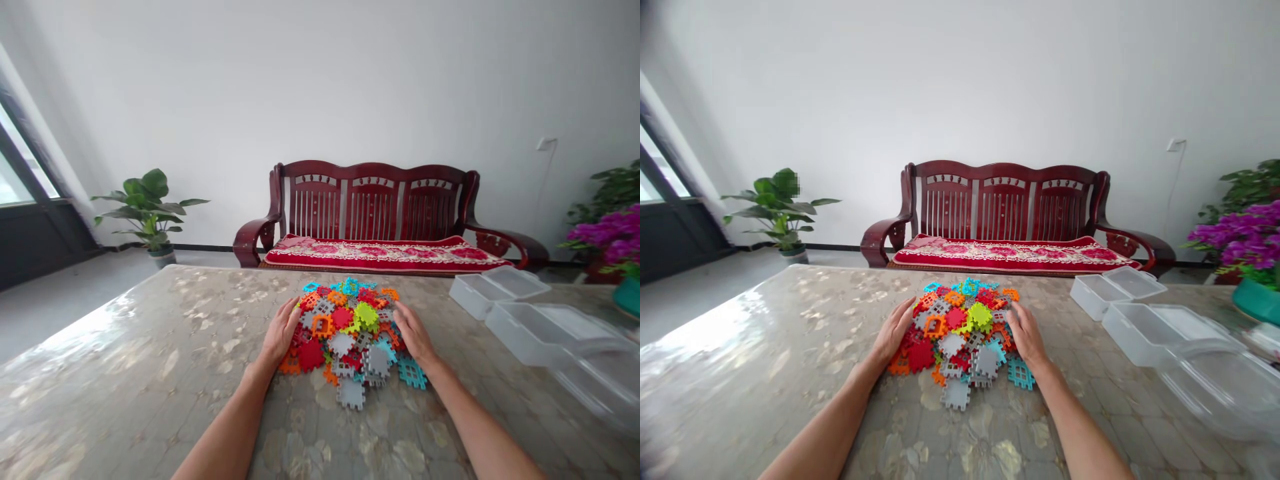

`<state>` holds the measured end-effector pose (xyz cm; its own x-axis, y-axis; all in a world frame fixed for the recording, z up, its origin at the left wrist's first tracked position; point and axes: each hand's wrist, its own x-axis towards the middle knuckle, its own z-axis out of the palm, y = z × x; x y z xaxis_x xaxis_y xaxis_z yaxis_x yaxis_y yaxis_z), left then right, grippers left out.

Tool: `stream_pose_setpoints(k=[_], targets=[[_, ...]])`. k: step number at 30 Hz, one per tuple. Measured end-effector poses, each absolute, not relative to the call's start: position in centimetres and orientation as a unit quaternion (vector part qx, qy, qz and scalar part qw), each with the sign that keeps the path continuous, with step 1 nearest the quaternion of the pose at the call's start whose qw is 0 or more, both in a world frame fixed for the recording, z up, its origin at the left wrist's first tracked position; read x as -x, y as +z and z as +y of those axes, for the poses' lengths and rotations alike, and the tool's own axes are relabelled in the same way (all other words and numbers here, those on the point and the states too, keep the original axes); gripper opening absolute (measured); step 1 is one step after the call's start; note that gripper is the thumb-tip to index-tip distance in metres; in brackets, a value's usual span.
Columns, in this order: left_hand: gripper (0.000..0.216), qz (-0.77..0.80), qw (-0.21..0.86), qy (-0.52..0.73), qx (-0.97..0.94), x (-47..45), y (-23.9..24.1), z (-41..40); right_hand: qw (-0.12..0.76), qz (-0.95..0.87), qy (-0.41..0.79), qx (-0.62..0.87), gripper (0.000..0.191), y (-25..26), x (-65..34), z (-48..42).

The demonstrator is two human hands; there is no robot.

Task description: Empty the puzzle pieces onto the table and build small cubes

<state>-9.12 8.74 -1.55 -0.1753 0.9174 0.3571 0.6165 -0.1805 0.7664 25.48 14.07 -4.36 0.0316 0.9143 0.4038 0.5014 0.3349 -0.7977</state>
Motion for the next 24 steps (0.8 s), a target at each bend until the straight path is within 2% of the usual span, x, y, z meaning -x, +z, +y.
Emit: stream_pose_setpoints(k=[6, 13, 18, 24], targets=[[0.058, 0.627, 0.172, 0.382, -0.657, 8.8, -1.5, 9.0, 0.423, -0.703, 0.261, 0.509, 0.070, -3.8, -24.9, 13.7], [0.056, 0.661, 0.145, 0.335, -0.656, 8.2, -1.3, 9.3, 0.410, -0.712, 0.256, 0.510, 0.070, -3.6, -24.4, 13.9], [0.051, 0.662, 0.151, 0.341, -0.650, 8.3, -1.1, 9.4, 0.408, -0.723, 0.227, 0.508, 0.061, -3.7, -24.3, 14.0], [0.046, 0.660, 0.166, 0.366, -0.635, 8.7, -1.0, 9.9, 0.427, -0.718, 0.246, 0.491, 0.054, -3.4, -24.4, 13.8]])
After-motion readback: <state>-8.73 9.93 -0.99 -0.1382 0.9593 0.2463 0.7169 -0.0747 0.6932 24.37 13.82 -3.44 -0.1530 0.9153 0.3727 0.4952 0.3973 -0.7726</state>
